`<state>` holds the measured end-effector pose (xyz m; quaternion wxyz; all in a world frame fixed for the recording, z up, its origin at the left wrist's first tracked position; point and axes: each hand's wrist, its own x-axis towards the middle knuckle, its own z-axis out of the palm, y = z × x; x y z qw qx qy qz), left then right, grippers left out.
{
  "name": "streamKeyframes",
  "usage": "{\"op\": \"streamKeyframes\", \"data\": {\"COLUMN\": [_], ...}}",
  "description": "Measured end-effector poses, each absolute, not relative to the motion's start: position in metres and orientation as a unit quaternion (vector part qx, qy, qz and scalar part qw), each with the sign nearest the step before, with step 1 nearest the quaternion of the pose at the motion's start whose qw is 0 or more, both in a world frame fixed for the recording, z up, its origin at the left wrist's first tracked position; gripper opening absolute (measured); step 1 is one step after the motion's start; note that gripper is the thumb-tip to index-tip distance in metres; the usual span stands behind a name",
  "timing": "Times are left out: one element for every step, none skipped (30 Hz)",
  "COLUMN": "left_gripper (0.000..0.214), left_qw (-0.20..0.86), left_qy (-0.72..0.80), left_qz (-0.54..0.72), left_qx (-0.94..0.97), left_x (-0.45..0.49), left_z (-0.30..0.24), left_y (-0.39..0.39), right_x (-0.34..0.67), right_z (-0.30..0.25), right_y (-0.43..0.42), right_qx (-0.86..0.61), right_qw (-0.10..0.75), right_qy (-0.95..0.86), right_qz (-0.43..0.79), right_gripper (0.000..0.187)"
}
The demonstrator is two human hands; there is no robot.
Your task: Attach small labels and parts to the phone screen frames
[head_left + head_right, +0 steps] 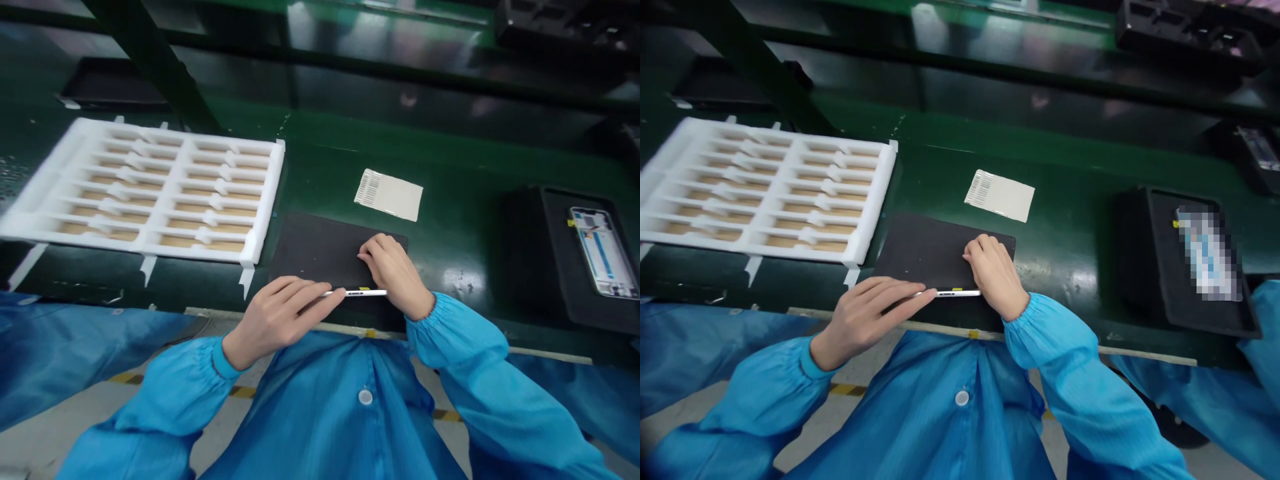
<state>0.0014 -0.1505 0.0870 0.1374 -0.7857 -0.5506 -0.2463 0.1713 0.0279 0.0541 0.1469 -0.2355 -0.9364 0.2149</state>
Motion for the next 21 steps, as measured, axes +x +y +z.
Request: {"op": "streamKeyframes", "data": {"left_gripper": [0.028,0.029,0.029,0.029,0.029,0.029,0.029,0.028,0.027,0.027,0.027,0.027,0.028,0.029,0.03,0.031,0.031,0.031,0.03,0.03,0.031], "left_qw": [0.134,0.128,0.121,0.112,0.103,0.095,0.089,0.085,0.083,0.082,0.08,0.078,0.076,0.073,0.069,0.064,0.057,0.051,0.045,0.038,0.028], "left_qy": [-0.556,-0.561,-0.565,-0.568,-0.57,-0.569,-0.566,-0.562,-0.558,-0.556,-0.556,-0.558,-0.562,-0.567,-0.572,-0.578,-0.583,-0.591,-0.6,-0.611,-0.623], "left_qz": [-0.242,-0.241,-0.245,-0.251,-0.259,-0.267,-0.275,-0.283,-0.289,-0.292,-0.292,-0.289,-0.285,-0.28,-0.277,-0.277,-0.278,-0.282,-0.289,-0.297,-0.305], "left_qx": [-0.784,-0.782,-0.779,-0.776,-0.773,-0.772,-0.772,-0.772,-0.773,-0.774,-0.774,-0.774,-0.773,-0.771,-0.769,-0.765,-0.761,-0.754,-0.745,-0.733,-0.719], "left_x": [0.002,0.002,0.002,0.003,0.003,0.004,0.005,0.005,0.006,0.006,0.006,0.006,0.006,0.006,0.007,0.007,0.009,0.01,0.012,0.014,0.016], "left_z": [0.088,0.088,0.088,0.088,0.088,0.088,0.087,0.087,0.086,0.086,0.086,0.086,0.087,0.087,0.087,0.087,0.087,0.087,0.088,0.088,0.089], "left_y": [-0.15,-0.15,-0.15,-0.15,-0.15,-0.149,-0.149,-0.149,-0.15,-0.15,-0.15,-0.15,-0.149,-0.149,-0.149,-0.148,-0.147,-0.147,-0.146,-0.146,-0.145], "right_x": [0.172,0.173,0.174,0.175,0.177,0.179,0.182,0.184,0.187,0.19,0.193,0.196,0.198,0.2,0.202,0.203,0.203,0.203,0.203,0.202,0.2], "right_z": [0.055,0.055,0.054,0.053,0.052,0.051,0.05,0.051,0.051,0.053,0.056,0.059,0.063,0.068,0.072,0.076,0.081,0.084,0.087,0.089,0.09], "right_y": [0.03,0.031,0.033,0.034,0.036,0.037,0.038,0.039,0.04,0.041,0.04,0.04,0.039,0.037,0.035,0.031,0.028,0.023,0.018,0.012,0.006], "right_qx": [-0.239,-0.246,-0.256,-0.269,-0.282,-0.292,-0.3,-0.306,-0.31,-0.311,-0.314,-0.317,-0.319,-0.32,-0.319,-0.32,-0.321,-0.324,-0.327,-0.331,-0.335], "right_qw": [0.155,0.166,0.179,0.195,0.213,0.232,0.248,0.26,0.268,0.273,0.277,0.281,0.285,0.29,0.296,0.303,0.315,0.329,0.343,0.355,0.366], "right_qy": [-0.928,-0.916,-0.9,-0.878,-0.851,-0.819,-0.785,-0.752,-0.724,-0.701,-0.681,-0.663,-0.646,-0.631,-0.619,-0.611,-0.605,-0.601,-0.601,-0.604,-0.609], "right_qz": [0.239,0.27,0.305,0.345,0.389,0.436,0.482,0.522,0.554,0.58,0.6,0.617,0.632,0.645,0.653,0.658,0.657,0.652,0.644,0.633,0.619], "right_gripper": [0.016,0.015,0.013,0.011,0.009,0.01,0.014,0.019,0.023,0.024,0.023,0.022,0.021,0.019,0.017,0.015,0.014,0.013,0.012,0.011,0.009]}}
